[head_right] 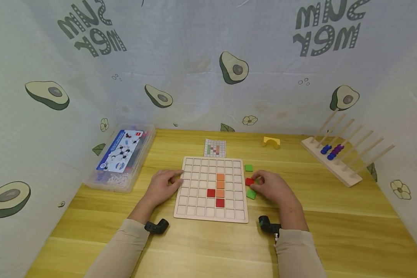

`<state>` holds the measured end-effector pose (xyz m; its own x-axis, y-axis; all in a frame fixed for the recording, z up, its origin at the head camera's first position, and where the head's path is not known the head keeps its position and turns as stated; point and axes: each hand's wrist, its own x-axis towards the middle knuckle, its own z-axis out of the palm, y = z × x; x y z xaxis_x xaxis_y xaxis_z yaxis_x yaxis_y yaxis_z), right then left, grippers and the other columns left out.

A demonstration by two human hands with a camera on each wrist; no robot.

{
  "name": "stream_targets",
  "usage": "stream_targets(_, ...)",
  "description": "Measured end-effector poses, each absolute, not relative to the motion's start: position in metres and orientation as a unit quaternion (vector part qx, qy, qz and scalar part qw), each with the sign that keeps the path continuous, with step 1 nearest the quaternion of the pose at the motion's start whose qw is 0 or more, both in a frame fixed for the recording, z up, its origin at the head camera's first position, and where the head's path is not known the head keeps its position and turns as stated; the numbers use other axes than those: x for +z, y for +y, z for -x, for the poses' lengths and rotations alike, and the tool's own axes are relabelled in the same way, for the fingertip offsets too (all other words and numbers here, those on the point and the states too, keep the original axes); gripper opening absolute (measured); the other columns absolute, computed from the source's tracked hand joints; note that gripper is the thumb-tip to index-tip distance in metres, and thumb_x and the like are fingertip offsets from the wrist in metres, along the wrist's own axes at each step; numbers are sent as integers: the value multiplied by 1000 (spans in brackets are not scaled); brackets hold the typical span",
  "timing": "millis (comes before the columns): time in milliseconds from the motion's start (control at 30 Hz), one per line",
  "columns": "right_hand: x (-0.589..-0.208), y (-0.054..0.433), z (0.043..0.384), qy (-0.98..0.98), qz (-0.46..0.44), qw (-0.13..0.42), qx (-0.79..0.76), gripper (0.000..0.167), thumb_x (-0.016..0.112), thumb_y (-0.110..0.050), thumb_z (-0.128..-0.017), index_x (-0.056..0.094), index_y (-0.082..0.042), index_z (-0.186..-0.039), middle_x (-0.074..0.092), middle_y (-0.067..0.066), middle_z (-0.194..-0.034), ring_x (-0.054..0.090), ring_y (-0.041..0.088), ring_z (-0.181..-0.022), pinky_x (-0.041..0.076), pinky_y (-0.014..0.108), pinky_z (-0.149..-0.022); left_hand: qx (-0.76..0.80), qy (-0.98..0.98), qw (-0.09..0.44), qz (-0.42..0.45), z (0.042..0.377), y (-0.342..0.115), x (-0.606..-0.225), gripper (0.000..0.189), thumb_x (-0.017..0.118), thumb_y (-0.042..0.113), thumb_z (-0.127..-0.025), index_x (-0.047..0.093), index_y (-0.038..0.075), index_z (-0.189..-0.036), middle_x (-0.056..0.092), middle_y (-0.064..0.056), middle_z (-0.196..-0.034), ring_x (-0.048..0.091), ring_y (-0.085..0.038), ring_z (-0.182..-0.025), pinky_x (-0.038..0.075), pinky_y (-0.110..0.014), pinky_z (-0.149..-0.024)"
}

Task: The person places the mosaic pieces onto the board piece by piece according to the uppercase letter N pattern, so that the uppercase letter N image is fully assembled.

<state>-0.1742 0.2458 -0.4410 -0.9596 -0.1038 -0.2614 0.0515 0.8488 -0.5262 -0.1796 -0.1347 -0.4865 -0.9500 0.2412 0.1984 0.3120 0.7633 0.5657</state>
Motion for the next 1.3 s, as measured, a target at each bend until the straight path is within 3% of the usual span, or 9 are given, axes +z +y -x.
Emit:
stream_targets(467,-421,226,170,946,41,139,-292,30,72,-32,-95,66,-13,-117,51,4,-82,47,19,-69,37,30,-58,-314,-936,50,148,180,-136,-486,35,68,32,-98,71,20,-132,54,5,-77,48,-17,-81,41,-50,-104)
stream_targets(667,-419,212,167,943,64,136,-297,27,73,-29,-95,66,-13,-115,50,3,-79,46,19,-68,36,29,-58,-314,-936,55,151,180,-135,-486,35,69,32,-98,71,20,-131,55,6,-76,50,-17,-81,42,-50,-101)
stream_targets(967,-420,204,165,938,97,135,-304,24,73,-26,-95,66,-12,-113,50,3,-78,45,18,-68,36,28,-58,-319,-933,56,155,181,-135,-488,35,69,31,-98,72,19,-131,54,6,-76,49,-17,-79,34,-55,-118)
stream_targets(1067,-421,209,166,940,85,135,-301,26,72,-27,-95,66,-12,-115,51,4,-80,47,19,-69,37,29,-59,-318,-934,56,155,181,-135,-488,35,69,31,-98,72,20,-131,54,6,-76,47,-16,-78,34,-55,-117)
stream_targets(1200,-422,219,167,943,60,139,-296,28,71,-28,-96,65,-12,-118,51,5,-83,48,20,-71,38,31,-60,-317,-934,57,154,180,-136,-487,35,69,31,-98,72,20,-131,55,6,-76,46,-16,-78,42,-49,-101)
stream_targets(1300,-423,226,169,943,44,146,-295,28,70,-29,-97,65,-13,-119,52,5,-84,49,21,-71,39,32,-60,-317,-935,55,152,180,-136,-487,35,68,31,-98,71,20,-131,55,6,-76,47,-16,-78,41,-48,-96)
